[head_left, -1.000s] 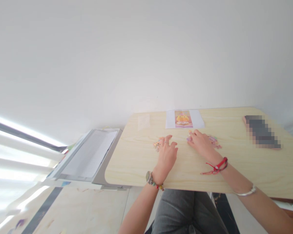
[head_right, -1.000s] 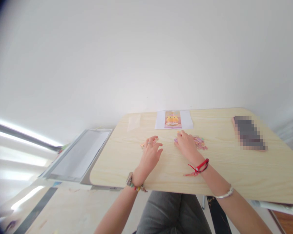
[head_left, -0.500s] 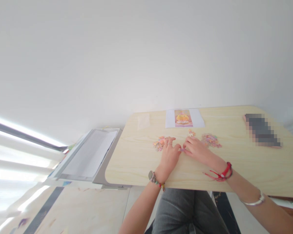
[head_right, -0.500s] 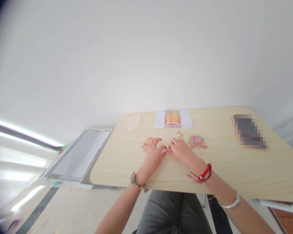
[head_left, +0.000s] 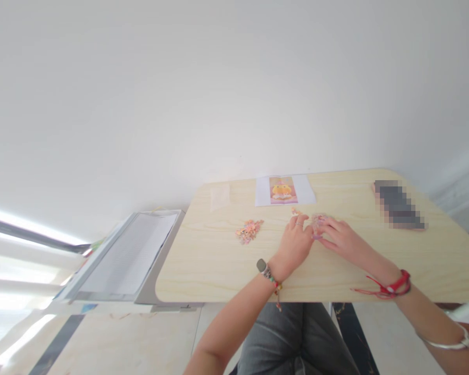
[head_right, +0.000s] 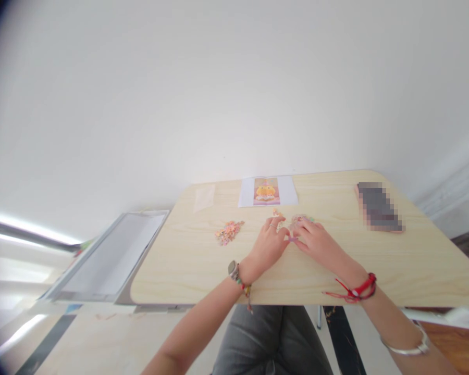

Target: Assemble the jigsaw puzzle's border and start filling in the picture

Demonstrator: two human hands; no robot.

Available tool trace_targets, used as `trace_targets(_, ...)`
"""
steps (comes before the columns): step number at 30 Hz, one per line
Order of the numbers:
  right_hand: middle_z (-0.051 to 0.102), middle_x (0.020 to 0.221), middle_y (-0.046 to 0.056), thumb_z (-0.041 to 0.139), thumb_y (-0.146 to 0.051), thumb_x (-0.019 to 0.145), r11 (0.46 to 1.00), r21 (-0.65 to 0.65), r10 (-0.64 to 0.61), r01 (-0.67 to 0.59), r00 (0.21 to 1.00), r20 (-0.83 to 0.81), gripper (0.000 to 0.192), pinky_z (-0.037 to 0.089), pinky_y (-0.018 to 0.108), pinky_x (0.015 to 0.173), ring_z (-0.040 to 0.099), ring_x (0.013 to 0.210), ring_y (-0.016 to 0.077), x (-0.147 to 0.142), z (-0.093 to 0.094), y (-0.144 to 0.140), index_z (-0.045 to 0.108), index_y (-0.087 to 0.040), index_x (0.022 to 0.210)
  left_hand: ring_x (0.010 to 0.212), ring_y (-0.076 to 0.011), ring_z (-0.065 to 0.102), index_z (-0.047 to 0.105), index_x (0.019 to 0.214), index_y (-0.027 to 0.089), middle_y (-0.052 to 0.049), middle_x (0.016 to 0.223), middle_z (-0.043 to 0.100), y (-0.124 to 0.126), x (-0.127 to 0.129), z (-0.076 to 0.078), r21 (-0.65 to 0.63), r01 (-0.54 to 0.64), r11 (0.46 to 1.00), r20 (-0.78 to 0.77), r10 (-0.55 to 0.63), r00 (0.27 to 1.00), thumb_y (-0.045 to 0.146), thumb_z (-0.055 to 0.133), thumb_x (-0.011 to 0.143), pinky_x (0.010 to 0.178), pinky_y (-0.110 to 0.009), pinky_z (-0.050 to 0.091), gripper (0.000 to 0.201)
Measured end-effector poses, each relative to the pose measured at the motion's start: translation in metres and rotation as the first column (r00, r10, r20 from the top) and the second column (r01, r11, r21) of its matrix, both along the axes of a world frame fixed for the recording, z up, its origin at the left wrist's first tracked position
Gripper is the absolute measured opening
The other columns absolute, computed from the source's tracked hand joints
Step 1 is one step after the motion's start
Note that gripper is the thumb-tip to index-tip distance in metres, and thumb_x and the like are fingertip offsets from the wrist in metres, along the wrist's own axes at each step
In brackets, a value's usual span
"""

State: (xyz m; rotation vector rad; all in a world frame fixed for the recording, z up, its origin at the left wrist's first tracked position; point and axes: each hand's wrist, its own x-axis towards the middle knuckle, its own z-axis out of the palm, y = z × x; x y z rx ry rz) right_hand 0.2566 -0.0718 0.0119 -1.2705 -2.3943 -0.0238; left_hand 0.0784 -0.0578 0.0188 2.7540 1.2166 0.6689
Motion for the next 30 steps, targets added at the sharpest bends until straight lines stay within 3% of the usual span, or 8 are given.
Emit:
trace_targets(4, 0.059, 0.087, 0.01, 0.044, -0.023, 0.087, 0.996, -0.022, -0.087, 0.088, 0.996, 0.033, 0.019, 0.044, 0.038, 0.073, 0.056, 0.083, 0.0227, 0.023, -0.004, 0.002, 0.061, -0.019, 0.093, 0.111, -0.0245, 0.046, 0.058, 0.094, 0.015, -0.012, 0.118, 0.05, 0.008, 0.029, -0.002, 0.045, -0.008, 0.999, -0.006, 0.008, 1.0, 0.012, 0.046, 0.085, 0.096, -0.038, 0.042, 0.015)
trace_targets(7, 0.059, 0.087, 0.01, 0.043, -0.023, 0.088, 0.992, -0.022, -0.121, 0.123, 0.991, 0.051, 0.02, 0.044, 0.037, 0.074, 0.056, 0.081, 0.0219, 0.028, -0.007, 0.002, 0.062, -0.018, 0.093, 0.109, -0.0265, 0.046, 0.057, 0.097, 0.014, -0.014, 0.118, 0.049, 0.011, 0.032, -0.002, 0.033, -0.044, 0.998, -0.003, 0.044, 0.999, 0.013, 0.049, 0.084, 0.093, -0.04, 0.044, 0.016)
trace_targets(12, 0.059, 0.09, 0.009, 0.04, -0.023, 0.09, 0.987, 0.015, -0.163, 0.163, 0.986, 0.034, 0.024, 0.043, 0.037, 0.076, 0.056, 0.084, 0.0215, 0.02, -0.008, 0.0, 0.062, -0.018, 0.099, 0.115, -0.029, 0.042, 0.057, 0.099, 0.015, -0.014, 0.125, 0.044, 0.017, -0.003, 0.004, -0.064, -0.185, 0.981, -0.041, 0.183, 0.982, 0.017, 0.062, 0.078, 0.089, -0.043, 0.045, 0.021)
trace_targets(17, 0.06, 0.09, 0.008, 0.045, -0.02, 0.087, 0.996, -0.009, -0.085, 0.085, 0.996, 0.028, 0.019, 0.041, 0.033, 0.076, 0.056, 0.086, 0.0192, -0.007, -0.001, 0.013, 0.063, -0.017, 0.089, 0.116, -0.0298, 0.04, 0.06, 0.094, 0.014, -0.014, 0.125, 0.044, 0.019, -0.04, 0.008, -0.104, -0.331, 0.938, -0.122, 0.319, 0.94, 0.015, 0.06, 0.079, 0.091, -0.043, 0.042, 0.015)
trace_targets(19, 0.059, 0.088, 0.008, 0.049, -0.021, 0.085, 0.993, -0.053, -0.1, 0.105, 0.991, 0.084, 0.015, 0.04, 0.033, 0.076, 0.056, 0.084, 0.0192, -0.022, 0.001, 0.02, 0.064, -0.016, 0.085, 0.116, -0.0288, 0.04, 0.061, 0.092, 0.014, -0.013, 0.124, 0.044, 0.018, -0.045, 0.007, -0.109, -0.347, 0.931, -0.127, 0.333, 0.934, 0.015, 0.06, 0.078, 0.092, -0.042, 0.041, 0.014)
trace_targets(25, 0.059, 0.091, 0.009, 0.056, -0.032, 0.082, 0.941, -0.078, -0.314, 0.329, 0.935, 0.164, 0.021, 0.036, 0.034, 0.073, 0.057, 0.082, 0.0215, -0.049, 0.002, 0.033, 0.064, -0.015, 0.09, 0.113, -0.0281, 0.042, 0.062, 0.091, 0.015, -0.013, 0.124, 0.045, 0.015, -0.047, 0.001, -0.135, -0.355, 0.925, -0.119, 0.341, 0.933, 0.015, 0.059, 0.078, 0.09, -0.041, 0.042, 0.013)
trace_targets(30, 0.058, 0.09, 0.006, 0.051, -0.023, 0.086, 0.951, -0.153, -0.25, 0.27, 0.959, 0.134, 0.015, 0.034, 0.03, 0.071, 0.056, 0.081, 0.0174, -0.043, -0.004, 0.044, 0.065, -0.018, 0.088, 0.113, -0.0289, 0.042, 0.063, 0.093, 0.013, -0.014, 0.124, 0.045, 0.02, -0.045, -0.005, -0.13, -0.326, 0.936, -0.119, 0.311, 0.943, 0.015, 0.058, 0.078, 0.092, -0.042, 0.042, 0.015)
